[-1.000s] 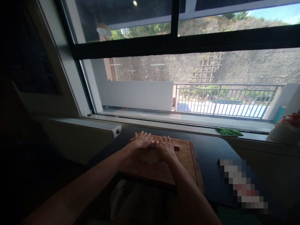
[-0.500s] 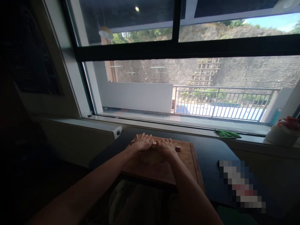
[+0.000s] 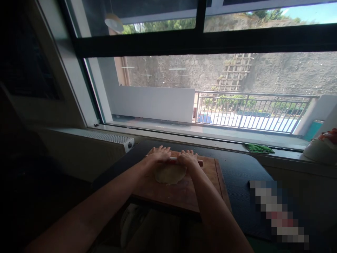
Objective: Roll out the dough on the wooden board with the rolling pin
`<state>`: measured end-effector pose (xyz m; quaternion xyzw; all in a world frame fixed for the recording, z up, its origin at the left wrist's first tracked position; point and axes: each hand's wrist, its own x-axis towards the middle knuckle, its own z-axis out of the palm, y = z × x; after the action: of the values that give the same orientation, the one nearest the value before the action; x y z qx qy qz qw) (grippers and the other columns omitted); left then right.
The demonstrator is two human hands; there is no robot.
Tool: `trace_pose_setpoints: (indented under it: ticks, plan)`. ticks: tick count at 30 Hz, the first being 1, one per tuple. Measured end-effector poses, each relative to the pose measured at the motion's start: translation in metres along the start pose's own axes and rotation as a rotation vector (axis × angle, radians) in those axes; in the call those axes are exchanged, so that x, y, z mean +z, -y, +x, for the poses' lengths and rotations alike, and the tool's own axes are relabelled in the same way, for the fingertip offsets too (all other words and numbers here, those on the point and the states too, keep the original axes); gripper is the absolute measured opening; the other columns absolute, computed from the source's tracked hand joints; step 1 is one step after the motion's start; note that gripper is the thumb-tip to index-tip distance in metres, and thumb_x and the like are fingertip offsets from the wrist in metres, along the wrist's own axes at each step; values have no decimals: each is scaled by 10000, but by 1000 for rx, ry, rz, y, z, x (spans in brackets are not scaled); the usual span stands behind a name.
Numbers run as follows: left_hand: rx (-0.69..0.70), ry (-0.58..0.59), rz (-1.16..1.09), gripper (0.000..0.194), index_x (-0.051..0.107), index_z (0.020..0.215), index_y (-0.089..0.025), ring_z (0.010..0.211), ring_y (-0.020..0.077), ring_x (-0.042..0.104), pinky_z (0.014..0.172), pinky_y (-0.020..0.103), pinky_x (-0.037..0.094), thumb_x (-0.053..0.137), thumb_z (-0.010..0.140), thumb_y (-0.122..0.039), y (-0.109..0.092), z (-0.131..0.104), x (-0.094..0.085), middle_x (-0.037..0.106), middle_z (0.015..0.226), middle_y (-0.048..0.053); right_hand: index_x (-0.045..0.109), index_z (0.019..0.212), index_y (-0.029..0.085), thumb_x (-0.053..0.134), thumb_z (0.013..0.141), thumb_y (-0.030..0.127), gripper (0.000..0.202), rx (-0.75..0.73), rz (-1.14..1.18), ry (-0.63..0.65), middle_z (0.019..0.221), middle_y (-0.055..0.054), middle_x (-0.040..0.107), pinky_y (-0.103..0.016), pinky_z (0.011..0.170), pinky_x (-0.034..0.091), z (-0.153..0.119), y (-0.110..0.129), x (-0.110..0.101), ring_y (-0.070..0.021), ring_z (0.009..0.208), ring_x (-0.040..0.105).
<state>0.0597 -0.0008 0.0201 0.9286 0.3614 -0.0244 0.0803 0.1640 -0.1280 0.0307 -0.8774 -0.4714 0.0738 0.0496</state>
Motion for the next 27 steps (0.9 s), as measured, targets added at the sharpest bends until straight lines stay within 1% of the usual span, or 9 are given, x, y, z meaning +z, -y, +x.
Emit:
trace_pose_setpoints:
  ticks: [4, 8, 11, 13, 16, 19, 23, 27]
  plan:
    - [34, -40, 18, 576, 271, 1432, -228, 1386, 305, 94, 1049, 618, 25, 152, 908, -435, -5, -32, -1, 224, 1501, 67, 488, 1241, 241, 158, 930, 414, 486, -17, 14, -90, 1361, -111, 419, -537, 957, 264, -32, 3, 5, -303, 1282, 291]
    - [84, -78, 29, 561, 268, 1430, -242, 1387, 286, 111, 1055, 608, 45, 132, 922, -436, -5, -64, 0, 195, 1510, 56, 484, 1244, 266, 121, 936, 443, 507, -48, 19, -169, 1381, -77, 402, -522, 990, 230, -64, 5, 11, -284, 1304, 261]
    - [125, -60, 34, 543, 273, 1426, -258, 1388, 283, 109, 1052, 612, 46, 149, 926, -429, -3, -79, 2, 186, 1512, 48, 443, 1287, 260, 111, 940, 447, 516, -55, 17, -208, 1406, -79, 373, -514, 1015, 190, -77, 6, 17, -270, 1322, 230]
    - [140, -57, 36, 541, 268, 1428, -256, 1389, 285, 96, 1049, 618, 40, 154, 926, -422, -3, -83, 2, 177, 1514, 44, 440, 1292, 259, 117, 940, 442, 511, -58, 15, -218, 1407, -82, 371, -506, 1023, 175, -80, 6, 19, -264, 1323, 225]
    - [117, -73, 32, 567, 242, 1439, -241, 1393, 276, 77, 1057, 606, 30, 126, 922, -445, -4, -81, 0, 163, 1517, 45, 489, 1245, 259, 127, 939, 434, 505, -56, 13, -207, 1387, -86, 392, -497, 1013, 193, -75, 7, 16, -266, 1304, 253]
    - [79, -70, 29, 596, 234, 1444, -228, 1391, 284, 85, 1064, 594, 26, 100, 916, -469, -7, -70, -4, 182, 1514, 50, 513, 1226, 259, 130, 934, 439, 514, -37, 10, -172, 1359, -96, 423, -508, 984, 225, -62, 8, 9, -286, 1287, 273]
    - [31, -40, 22, 614, 253, 1441, -221, 1385, 311, 94, 1056, 611, 26, 103, 906, -482, -8, -43, -6, 232, 1500, 61, 531, 1220, 250, 170, 925, 421, 495, 2, -4, -110, 1344, -115, 439, -531, 956, 242, -40, 8, 0, -306, 1276, 285]
    - [-6, -7, 11, 618, 275, 1433, -245, 1381, 327, 100, 1049, 627, 34, 146, 890, -510, -3, -14, -4, 256, 1489, 57, 539, 1210, 235, 207, 916, 416, 478, 28, -16, -62, 1354, -123, 428, -545, 951, 240, -18, 6, -2, -308, 1267, 299]
